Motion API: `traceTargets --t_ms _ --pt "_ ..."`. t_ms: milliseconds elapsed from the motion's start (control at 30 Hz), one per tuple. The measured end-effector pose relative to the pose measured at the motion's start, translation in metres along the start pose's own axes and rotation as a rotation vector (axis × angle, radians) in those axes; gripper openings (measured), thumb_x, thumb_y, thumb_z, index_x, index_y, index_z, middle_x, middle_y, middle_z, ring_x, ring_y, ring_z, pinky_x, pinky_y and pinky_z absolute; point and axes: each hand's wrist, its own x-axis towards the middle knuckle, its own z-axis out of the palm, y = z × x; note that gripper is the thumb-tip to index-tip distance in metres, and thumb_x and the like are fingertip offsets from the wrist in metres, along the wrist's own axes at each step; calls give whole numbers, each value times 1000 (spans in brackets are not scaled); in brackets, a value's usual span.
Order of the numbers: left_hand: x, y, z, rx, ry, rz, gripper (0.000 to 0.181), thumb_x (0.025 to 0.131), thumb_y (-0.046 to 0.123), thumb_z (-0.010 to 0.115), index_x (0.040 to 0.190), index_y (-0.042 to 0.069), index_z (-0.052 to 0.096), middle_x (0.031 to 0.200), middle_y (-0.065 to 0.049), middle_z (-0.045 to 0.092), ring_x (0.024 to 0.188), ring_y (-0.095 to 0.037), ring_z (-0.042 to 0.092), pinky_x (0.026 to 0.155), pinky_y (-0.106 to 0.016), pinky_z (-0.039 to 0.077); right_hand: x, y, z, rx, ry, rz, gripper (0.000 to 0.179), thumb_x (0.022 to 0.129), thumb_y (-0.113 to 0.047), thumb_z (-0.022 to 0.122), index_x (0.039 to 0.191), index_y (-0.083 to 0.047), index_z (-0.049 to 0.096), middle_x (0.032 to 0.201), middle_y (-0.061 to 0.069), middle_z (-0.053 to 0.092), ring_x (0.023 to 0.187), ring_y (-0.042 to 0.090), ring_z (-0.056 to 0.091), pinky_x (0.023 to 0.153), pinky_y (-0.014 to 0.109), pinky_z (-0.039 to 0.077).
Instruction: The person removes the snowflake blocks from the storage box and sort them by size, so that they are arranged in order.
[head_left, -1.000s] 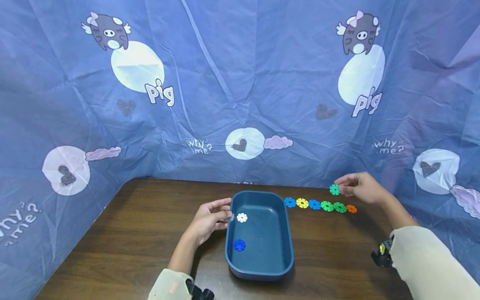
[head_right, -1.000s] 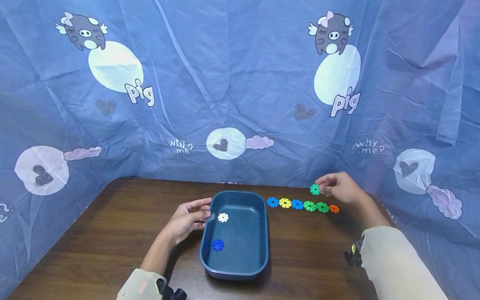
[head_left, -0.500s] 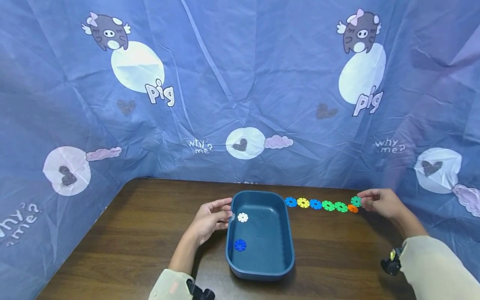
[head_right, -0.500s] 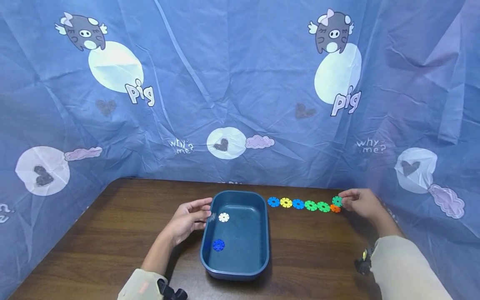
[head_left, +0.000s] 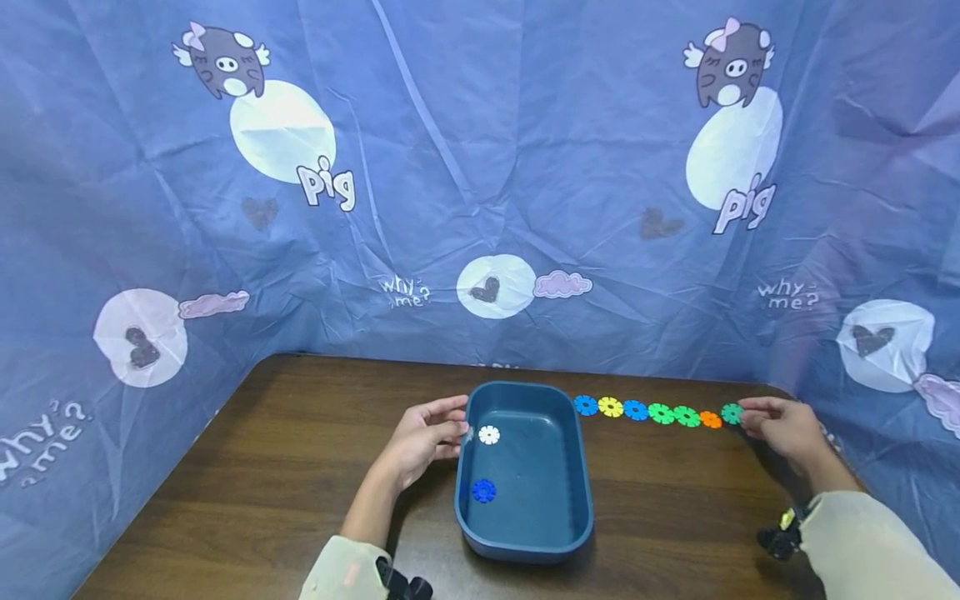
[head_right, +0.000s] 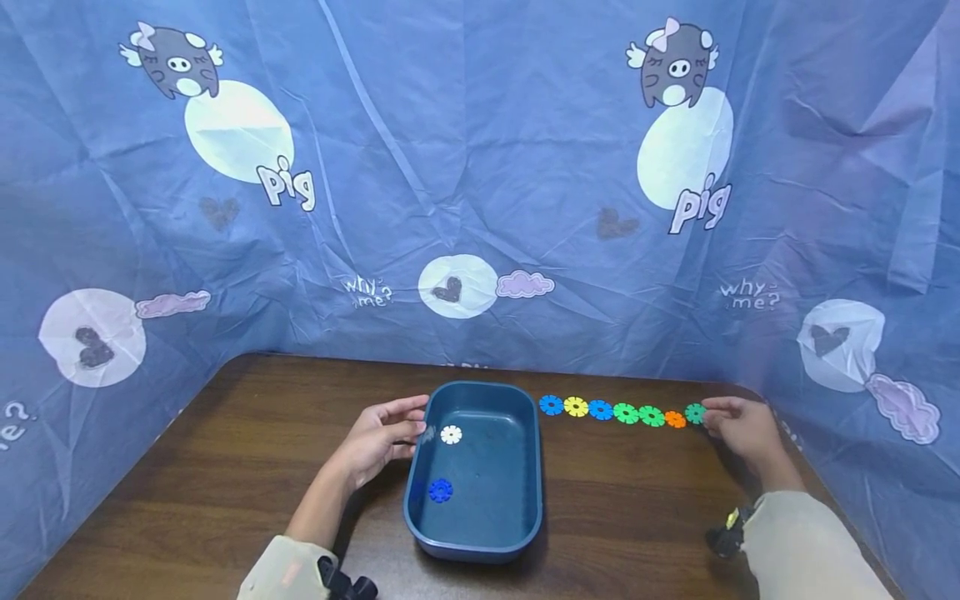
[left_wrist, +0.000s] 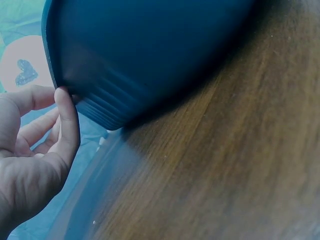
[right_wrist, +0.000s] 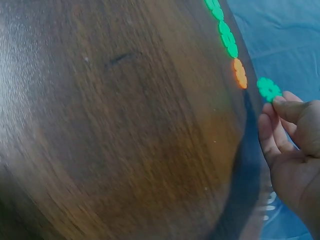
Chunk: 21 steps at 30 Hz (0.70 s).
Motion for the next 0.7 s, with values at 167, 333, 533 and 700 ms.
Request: traceTargets --t_ms 167,333,533,700 --pt "1 -1 0 -19 -13 -2 53 91 -4 66 143 -5 53 113 -18 62 79 -15 65 67 -28 59 -2 6 4 -21 75 101 35 98 6 55 128 23 54 92 12 75 71 0 65 66 23 60" --pt "1 -1 0 -23 -18 -6 53 92 -5 65 143 -5 53 112 -17 62 79 -14 65 67 -27 59 -2 11 7 -26 105 142 35 98 5 56 128 22 55 90 10 74 69 -1 64 64 21 59" --pt "0 0 0 -8 -8 3 52 92 -3 66 143 -5 53 113 -20 62 78 -14 65 67 -28 59 1 15 10 -71 120 161 34 99 -2 58 126 18 59 92 9 74 69 -1 64 63 21 58" --pt "0 -1 -1 -13 -11 -3 53 92 -3 65 144 -4 53 117 -23 60 76 -14 64 68 -28 60 2 14 14 -106 127 159 34 98 -4 59 125 18 61 85 3 74 66 0 61 59 20 55"
